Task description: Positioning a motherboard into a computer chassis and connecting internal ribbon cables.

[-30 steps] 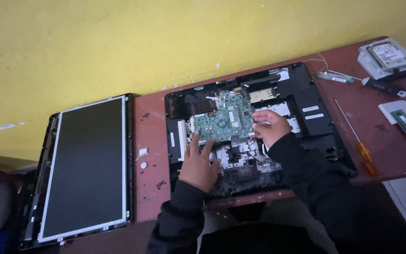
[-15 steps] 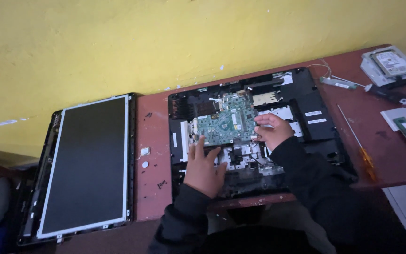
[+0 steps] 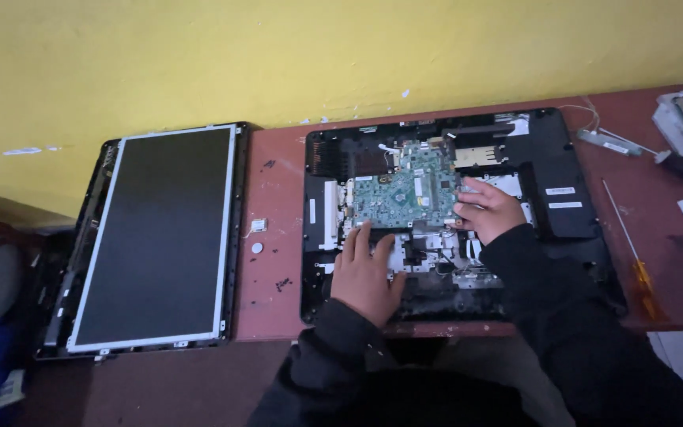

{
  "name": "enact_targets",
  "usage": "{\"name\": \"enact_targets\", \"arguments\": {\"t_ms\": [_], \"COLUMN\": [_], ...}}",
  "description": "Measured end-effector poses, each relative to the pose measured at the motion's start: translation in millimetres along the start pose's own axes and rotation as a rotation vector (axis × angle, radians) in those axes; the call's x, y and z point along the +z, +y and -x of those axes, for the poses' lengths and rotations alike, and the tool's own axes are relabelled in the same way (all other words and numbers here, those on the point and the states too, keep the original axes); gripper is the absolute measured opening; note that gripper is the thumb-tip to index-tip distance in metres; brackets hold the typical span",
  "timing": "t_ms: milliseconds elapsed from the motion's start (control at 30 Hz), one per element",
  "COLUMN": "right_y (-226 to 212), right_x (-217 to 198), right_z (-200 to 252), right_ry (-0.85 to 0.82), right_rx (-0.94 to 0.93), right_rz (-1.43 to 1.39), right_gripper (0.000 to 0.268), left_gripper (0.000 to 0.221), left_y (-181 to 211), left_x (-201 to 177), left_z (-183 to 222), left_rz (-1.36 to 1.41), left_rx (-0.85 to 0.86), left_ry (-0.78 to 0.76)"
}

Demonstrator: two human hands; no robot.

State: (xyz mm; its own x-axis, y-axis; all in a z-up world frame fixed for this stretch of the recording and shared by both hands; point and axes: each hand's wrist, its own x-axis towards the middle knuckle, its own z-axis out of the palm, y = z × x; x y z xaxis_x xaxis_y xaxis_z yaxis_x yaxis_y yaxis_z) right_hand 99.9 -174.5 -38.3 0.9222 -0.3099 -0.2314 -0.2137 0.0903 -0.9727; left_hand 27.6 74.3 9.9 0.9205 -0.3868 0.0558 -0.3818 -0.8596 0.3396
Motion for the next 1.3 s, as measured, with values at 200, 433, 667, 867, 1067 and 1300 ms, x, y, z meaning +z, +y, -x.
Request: {"name": "enact_targets", "arguments": {"t_ms": [200,433,667,867,1067,1300], "right_y": [10,8,11,11,-8,-81], "right_x": [0,-6,-6,-8,6,32], "right_z": [-13,-20,-40,-52,-49,-5], "right_ry": [-0.036,-0.086,-0.096,-0.141,-0.122,-0.188], "right_rx": [0.029,0.104,0.141,0.227,0.238,0.244], "right_rz": [-0.076,-0.039,0.087,0.037,0.227,0.730], "right_gripper": [0.059,0.067,0.077,0.079,0.070,0.075], "left_gripper": [0.062,0.058,0.056,0.052,0.058,0.057], "left_y": [-5,-8,-20,-36,-56,-63], "left_x": [14,6,9,3,-11,-11], "left_z": [2,4,-1,11,36,47], "left_rz": [-0.030,0.008,0.000,0.018,0.025,0.032], "left_rx": [-0.008,0.012,-0.003,-0.011,-0.088,-0.059], "left_ry": [0.083,0.092,0.100,0.196,0.110,0.077]}}
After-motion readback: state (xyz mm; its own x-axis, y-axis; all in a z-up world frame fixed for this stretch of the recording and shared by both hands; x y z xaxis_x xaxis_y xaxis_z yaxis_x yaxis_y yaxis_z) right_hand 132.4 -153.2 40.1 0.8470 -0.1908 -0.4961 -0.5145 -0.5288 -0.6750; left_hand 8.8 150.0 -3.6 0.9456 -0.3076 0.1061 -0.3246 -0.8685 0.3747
